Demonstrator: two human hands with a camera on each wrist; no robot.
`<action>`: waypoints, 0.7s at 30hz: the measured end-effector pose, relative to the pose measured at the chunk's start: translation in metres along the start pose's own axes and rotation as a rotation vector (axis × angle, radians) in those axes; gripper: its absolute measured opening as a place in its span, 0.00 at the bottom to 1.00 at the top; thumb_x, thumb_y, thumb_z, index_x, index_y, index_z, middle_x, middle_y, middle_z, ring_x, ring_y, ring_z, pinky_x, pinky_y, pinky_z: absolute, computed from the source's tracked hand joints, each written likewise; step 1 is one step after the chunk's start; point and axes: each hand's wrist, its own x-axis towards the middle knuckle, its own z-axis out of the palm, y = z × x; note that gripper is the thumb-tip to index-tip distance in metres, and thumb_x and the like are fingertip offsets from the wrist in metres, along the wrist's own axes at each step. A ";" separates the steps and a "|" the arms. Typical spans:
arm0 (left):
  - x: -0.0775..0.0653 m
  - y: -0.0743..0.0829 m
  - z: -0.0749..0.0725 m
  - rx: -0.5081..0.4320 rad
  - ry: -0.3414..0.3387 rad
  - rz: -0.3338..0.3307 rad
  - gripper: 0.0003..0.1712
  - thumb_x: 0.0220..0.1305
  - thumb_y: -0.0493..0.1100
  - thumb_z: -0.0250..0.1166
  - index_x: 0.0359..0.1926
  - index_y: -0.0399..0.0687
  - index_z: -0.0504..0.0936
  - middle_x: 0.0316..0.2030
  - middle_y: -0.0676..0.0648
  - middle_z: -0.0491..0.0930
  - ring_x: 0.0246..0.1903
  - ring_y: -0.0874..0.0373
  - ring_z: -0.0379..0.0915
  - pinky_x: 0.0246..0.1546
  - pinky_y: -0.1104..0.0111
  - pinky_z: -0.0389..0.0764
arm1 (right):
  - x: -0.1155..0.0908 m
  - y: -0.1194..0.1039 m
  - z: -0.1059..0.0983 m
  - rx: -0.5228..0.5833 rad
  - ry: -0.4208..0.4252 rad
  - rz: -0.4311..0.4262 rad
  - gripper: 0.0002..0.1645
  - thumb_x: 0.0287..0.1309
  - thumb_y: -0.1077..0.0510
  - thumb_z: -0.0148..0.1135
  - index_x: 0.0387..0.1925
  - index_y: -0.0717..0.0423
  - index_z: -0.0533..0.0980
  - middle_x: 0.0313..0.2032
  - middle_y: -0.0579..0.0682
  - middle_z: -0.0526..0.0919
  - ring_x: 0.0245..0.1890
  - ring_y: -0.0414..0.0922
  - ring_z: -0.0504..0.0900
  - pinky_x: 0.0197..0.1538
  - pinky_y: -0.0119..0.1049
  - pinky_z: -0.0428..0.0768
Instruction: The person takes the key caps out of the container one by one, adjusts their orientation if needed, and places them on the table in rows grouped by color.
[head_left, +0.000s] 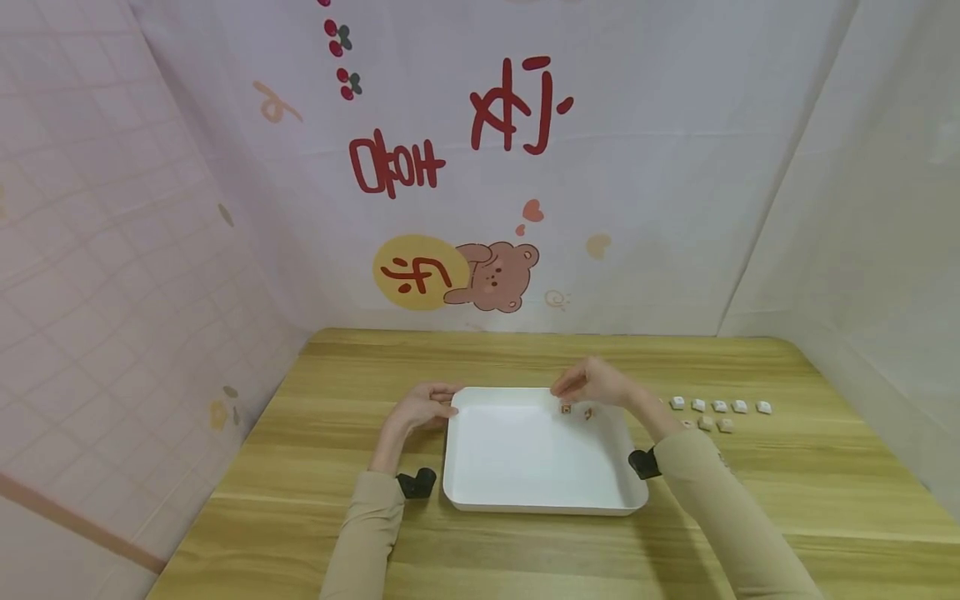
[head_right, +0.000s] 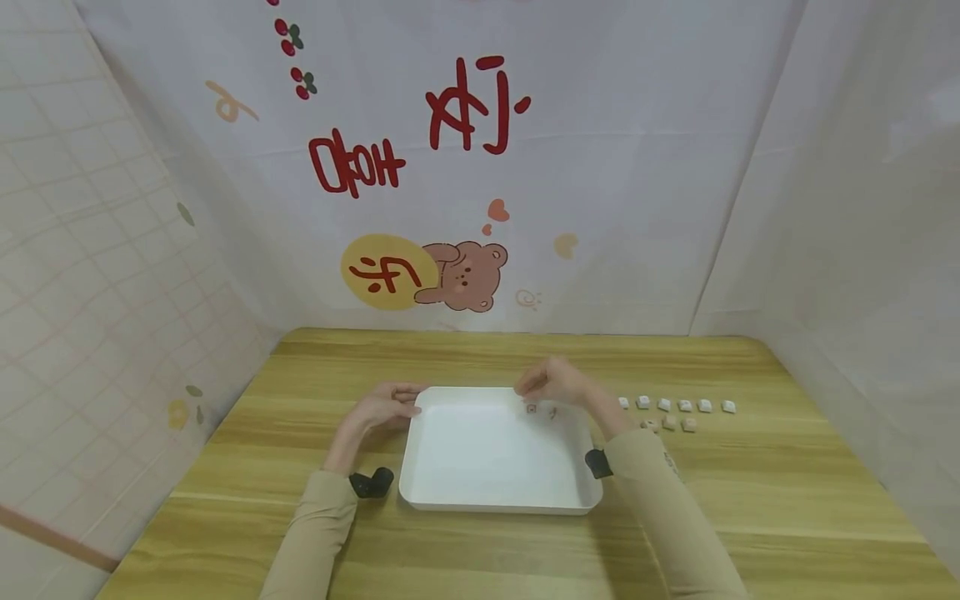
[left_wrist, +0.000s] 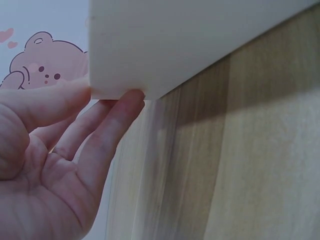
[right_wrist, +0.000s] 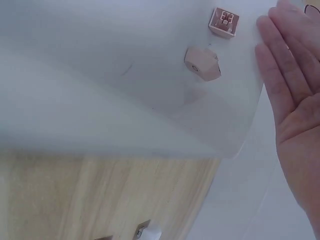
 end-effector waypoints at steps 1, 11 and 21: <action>0.000 0.000 0.000 0.005 -0.003 0.001 0.28 0.57 0.27 0.58 0.61 0.32 0.66 0.58 0.31 0.69 0.51 0.43 0.74 0.46 0.61 0.80 | -0.001 0.000 0.000 -0.023 0.001 -0.005 0.13 0.48 0.64 0.66 0.40 0.63 0.81 0.41 0.54 0.85 0.40 0.43 0.84 0.42 0.28 0.81; -0.001 -0.001 -0.002 0.005 -0.014 0.012 0.28 0.57 0.28 0.59 0.60 0.33 0.68 0.57 0.31 0.70 0.50 0.43 0.75 0.47 0.60 0.80 | -0.002 0.001 0.001 -0.229 -0.033 0.056 0.14 0.42 0.64 0.70 0.36 0.53 0.83 0.39 0.46 0.85 0.38 0.37 0.83 0.40 0.26 0.80; -0.002 0.000 -0.003 0.001 -0.027 0.032 0.28 0.56 0.28 0.60 0.59 0.33 0.68 0.56 0.31 0.71 0.49 0.45 0.76 0.46 0.60 0.80 | -0.001 0.001 0.004 -0.153 -0.113 0.170 0.14 0.38 0.68 0.71 0.32 0.54 0.83 0.32 0.46 0.85 0.32 0.37 0.81 0.30 0.29 0.81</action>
